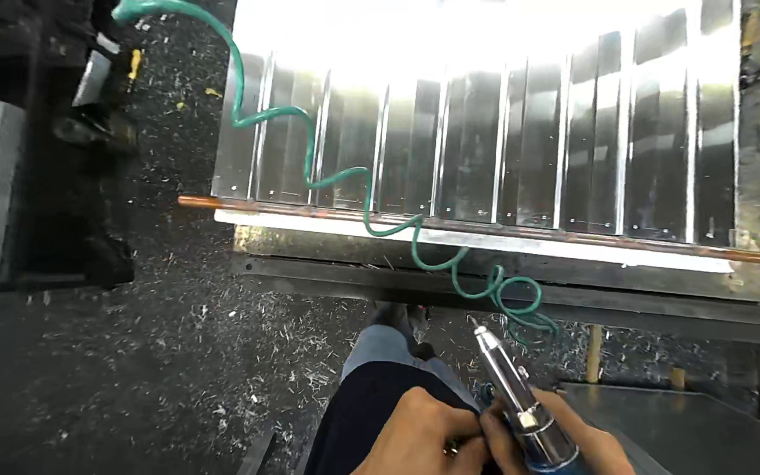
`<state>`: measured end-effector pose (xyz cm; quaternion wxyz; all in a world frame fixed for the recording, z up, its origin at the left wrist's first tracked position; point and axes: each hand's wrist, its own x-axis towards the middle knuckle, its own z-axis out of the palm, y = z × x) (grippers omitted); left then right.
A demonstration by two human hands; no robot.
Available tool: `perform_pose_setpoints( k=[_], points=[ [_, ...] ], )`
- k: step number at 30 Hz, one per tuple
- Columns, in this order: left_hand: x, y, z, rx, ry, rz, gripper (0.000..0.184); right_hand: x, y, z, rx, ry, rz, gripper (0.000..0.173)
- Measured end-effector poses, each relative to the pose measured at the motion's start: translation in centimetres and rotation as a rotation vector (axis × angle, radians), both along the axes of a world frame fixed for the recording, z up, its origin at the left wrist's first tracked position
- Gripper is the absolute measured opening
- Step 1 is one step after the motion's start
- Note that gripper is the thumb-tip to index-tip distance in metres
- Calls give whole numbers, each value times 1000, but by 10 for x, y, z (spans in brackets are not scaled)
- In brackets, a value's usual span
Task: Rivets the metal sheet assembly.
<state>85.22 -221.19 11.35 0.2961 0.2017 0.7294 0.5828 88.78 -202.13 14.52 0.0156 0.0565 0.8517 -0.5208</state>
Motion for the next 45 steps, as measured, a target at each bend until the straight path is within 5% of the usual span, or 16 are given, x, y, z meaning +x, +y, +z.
perform_pose_setpoints(
  k=[4,8,11,31,45],
  points=[
    [-1,-21,-7,264,-259,404,27,-20,-11,-14,118,245,31,23],
    [-32,-47,-1,653,-825,788,24,-34,-24,-25,166,16,209,32],
    [-62,-70,-3,738,-935,900,26,-44,-43,-6,229,-42,324,30],
    [-220,-110,-35,654,-1206,908,25,-183,-120,-6,402,-141,258,24],
    [-266,-112,-94,471,-1612,805,29,-227,-129,-37,535,-386,239,29]
  ],
)
